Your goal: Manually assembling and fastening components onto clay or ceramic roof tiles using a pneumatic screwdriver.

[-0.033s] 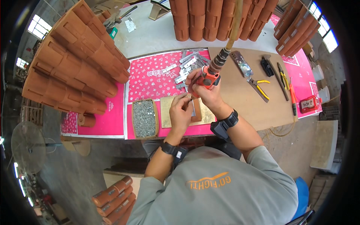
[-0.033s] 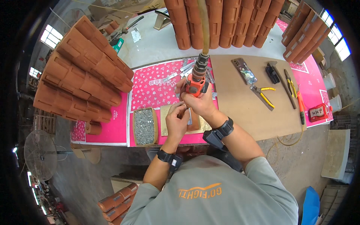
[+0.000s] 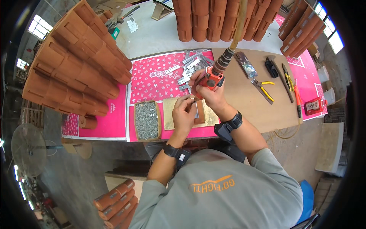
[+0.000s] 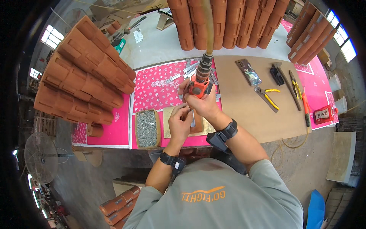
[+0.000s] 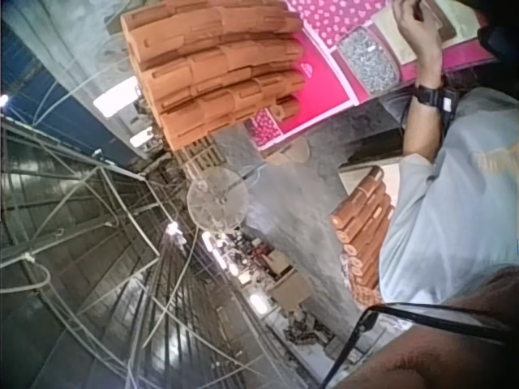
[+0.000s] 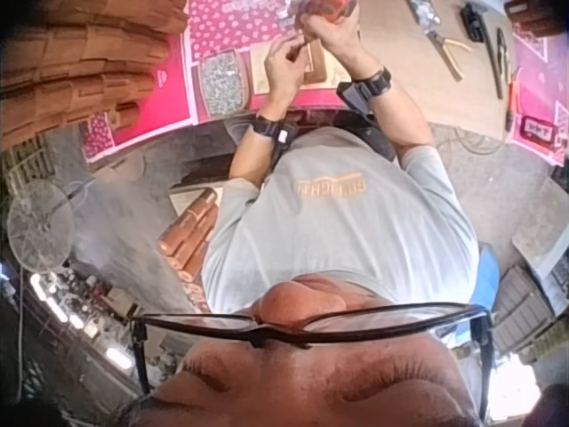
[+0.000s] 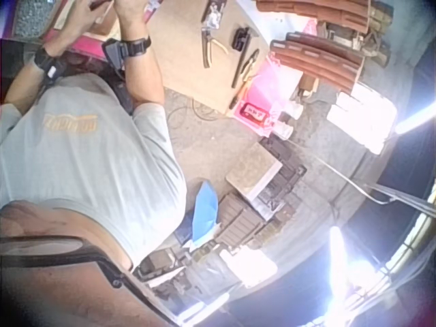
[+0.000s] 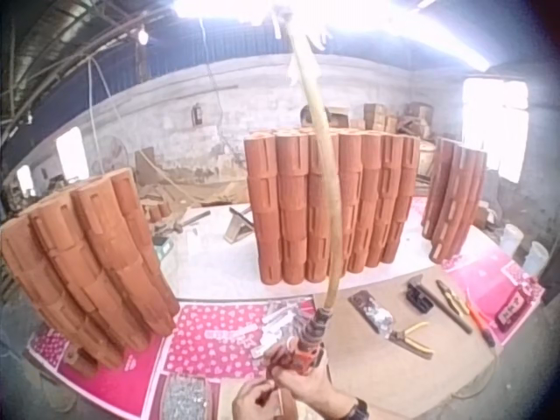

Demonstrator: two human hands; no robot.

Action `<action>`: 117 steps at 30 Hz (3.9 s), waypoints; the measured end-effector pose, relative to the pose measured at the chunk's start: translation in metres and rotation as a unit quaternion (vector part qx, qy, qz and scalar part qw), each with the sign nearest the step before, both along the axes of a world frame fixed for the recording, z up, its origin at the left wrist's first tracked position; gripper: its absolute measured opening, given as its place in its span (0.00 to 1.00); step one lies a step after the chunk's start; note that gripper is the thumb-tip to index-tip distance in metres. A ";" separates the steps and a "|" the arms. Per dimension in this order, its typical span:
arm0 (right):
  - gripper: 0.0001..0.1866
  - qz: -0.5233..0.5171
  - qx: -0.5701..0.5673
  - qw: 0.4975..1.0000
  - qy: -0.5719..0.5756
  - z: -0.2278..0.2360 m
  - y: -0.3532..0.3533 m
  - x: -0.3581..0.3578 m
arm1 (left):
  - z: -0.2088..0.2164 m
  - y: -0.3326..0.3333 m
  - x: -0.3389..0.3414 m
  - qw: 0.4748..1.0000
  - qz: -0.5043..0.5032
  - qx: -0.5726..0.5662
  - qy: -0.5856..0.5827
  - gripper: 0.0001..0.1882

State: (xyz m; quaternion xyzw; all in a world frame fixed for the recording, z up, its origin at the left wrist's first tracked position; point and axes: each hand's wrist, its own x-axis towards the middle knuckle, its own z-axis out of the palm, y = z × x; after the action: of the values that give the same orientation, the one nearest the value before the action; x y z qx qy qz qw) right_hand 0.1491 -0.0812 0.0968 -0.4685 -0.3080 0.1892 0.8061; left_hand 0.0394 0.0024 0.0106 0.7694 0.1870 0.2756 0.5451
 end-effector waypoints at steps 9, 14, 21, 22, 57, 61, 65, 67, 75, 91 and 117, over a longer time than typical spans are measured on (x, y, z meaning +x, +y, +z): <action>0.16 -0.007 0.004 1.000 0.003 -0.006 0.001 0.001 | -0.014 0.000 -0.011 0.997 -0.071 0.024 0.003 0.39; 0.15 -0.001 0.000 1.000 0.011 -0.002 0.003 -0.002 | -0.012 -0.002 -0.019 0.988 -0.112 0.105 0.017 0.60; 0.10 0.018 -0.069 0.997 -0.044 -0.017 0.002 -0.005 | -0.008 -0.001 -0.020 0.986 -0.116 0.113 0.030 0.64; 0.10 0.018 -0.068 0.997 -0.044 -0.019 0.002 -0.004 | -0.009 -0.002 -0.021 0.986 -0.115 0.114 0.030 0.64; 0.10 -0.155 -0.266 0.950 -0.041 -0.021 -0.105 -0.018 | 0.200 0.056 -0.169 0.872 0.203 0.205 -0.395 0.07; 0.10 -0.173 -0.256 0.949 -0.060 -0.025 -0.106 -0.024 | 0.198 0.064 -0.176 0.867 0.205 0.198 -0.408 0.06; 0.10 -0.177 -0.289 0.939 -0.065 -0.037 -0.107 -0.018 | 0.194 0.070 -0.185 0.867 0.207 0.196 -0.408 0.05; 0.10 -0.177 -0.287 0.939 -0.070 -0.038 -0.107 -0.018 | 0.193 0.072 -0.186 0.866 0.208 0.195 -0.411 0.05; 0.11 -0.213 -0.295 0.927 -0.092 -0.044 -0.104 -0.015 | 0.186 0.083 -0.193 0.861 0.212 0.188 -0.423 0.04; 0.09 -0.294 -0.280 0.907 -0.115 -0.059 -0.094 -0.020 | 0.162 0.110 -0.207 0.836 0.247 0.153 -0.465 0.05; 0.15 -0.283 -0.234 0.915 -0.165 -0.062 -0.105 -0.017 | 0.078 0.008 -0.003 0.819 -0.255 0.432 0.277 0.53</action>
State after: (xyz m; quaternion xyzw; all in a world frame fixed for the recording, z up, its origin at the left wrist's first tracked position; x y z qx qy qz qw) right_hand 0.1316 -0.1862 0.0349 -0.7361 -0.2380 -0.0602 0.6309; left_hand 0.0363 0.0105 0.0890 0.9901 -0.0114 -0.0459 0.1325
